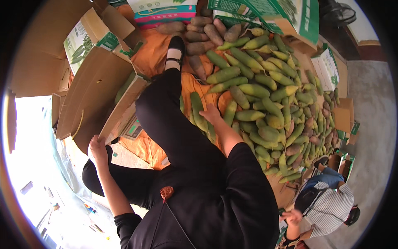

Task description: Sorting and packing ears of corn into cardboard boxes.

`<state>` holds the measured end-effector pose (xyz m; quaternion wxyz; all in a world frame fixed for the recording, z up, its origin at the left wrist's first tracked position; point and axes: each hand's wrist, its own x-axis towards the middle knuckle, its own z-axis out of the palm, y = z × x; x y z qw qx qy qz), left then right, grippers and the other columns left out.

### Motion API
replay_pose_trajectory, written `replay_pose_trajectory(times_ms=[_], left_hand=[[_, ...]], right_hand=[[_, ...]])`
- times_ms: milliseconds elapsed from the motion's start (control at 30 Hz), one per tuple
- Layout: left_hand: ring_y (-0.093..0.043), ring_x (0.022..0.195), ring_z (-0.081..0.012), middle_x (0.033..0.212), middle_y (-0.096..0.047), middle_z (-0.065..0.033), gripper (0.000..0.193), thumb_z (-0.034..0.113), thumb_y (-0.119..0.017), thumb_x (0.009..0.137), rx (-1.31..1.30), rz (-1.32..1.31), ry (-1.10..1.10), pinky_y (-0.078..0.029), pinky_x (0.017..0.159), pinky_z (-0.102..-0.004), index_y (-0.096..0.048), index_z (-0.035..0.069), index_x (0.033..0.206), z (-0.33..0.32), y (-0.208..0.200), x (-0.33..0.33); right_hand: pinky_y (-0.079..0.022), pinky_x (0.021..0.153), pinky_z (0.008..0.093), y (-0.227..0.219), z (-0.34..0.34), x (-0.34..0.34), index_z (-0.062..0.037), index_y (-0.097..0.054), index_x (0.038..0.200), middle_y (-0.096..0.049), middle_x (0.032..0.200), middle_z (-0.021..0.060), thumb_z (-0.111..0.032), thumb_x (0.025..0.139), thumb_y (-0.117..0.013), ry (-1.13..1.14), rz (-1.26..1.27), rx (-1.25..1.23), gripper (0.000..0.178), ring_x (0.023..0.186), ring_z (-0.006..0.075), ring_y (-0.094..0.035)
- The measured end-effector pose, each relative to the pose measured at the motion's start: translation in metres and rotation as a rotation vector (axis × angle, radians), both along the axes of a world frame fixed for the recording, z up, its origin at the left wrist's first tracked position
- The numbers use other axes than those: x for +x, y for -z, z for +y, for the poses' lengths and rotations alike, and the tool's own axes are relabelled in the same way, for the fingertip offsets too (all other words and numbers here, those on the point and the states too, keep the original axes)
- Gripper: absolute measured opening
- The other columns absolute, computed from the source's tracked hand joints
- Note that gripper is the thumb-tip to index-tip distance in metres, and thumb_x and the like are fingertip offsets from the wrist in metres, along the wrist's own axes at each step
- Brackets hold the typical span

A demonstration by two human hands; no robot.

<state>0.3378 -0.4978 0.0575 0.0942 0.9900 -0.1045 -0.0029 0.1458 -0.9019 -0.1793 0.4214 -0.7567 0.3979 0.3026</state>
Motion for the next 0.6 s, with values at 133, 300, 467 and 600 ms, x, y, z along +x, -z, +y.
replay_pose_trajectory(times_ms=[133, 300, 467, 600], left_hand=[[-0.061, 0.077, -0.0311, 0.077, -0.062, -0.0123, 0.007, 0.010, -0.062, 0.076, -0.025, 0.012, -0.013, -0.047, 0.068, -0.0408, -0.060, 0.004, 0.079, 0.005, -0.003, -0.003], [-0.060, 0.078, -0.0308, 0.076, -0.062, -0.0111, 0.008, 0.011, -0.063, 0.076, 0.003, 0.021, 0.011, -0.046, 0.068, -0.0411, -0.060, 0.005, 0.079, 0.004, -0.002, -0.001], [-0.061, 0.080, -0.0307, 0.078, -0.063, -0.0108, 0.007, 0.011, -0.063, 0.075, 0.061, 0.019, -0.025, -0.046, 0.070, -0.0412, -0.061, 0.006, 0.081, 0.009, -0.005, -0.004], [-0.062, 0.085, -0.0282, 0.081, -0.064, -0.0081, 0.007, 0.011, -0.064, 0.077, 0.035, 0.052, -0.002, -0.047, 0.075, -0.0400, -0.064, 0.008, 0.083, -0.002, -0.005, 0.002]], right_hand=[[-0.045, 0.092, 0.0389, -0.006, 0.025, 0.013, 0.0048, -0.042, 0.126, -0.056, 0.119, 0.0227, -0.036, 0.070, -0.073, 0.040, -0.096, -0.146, 0.076, 0.106, 0.0345, -0.058], [-0.045, 0.092, 0.0403, 0.014, 0.034, 0.019, 0.0055, -0.044, 0.123, -0.055, 0.119, 0.0248, -0.032, 0.061, -0.080, 0.097, -0.091, -0.151, 0.081, 0.108, 0.0365, -0.057], [-0.047, 0.088, 0.0405, 0.003, 0.039, 0.031, 0.0041, -0.045, 0.121, -0.057, 0.113, 0.0232, -0.027, 0.058, -0.082, 0.165, -0.045, -0.103, 0.079, 0.104, 0.0374, -0.058], [-0.050, 0.081, 0.0365, -0.011, 0.007, 0.017, 0.0026, -0.047, 0.120, -0.058, 0.109, 0.0154, -0.011, 0.060, -0.081, 0.516, -0.269, 0.113, 0.070, 0.096, 0.0276, -0.060]])
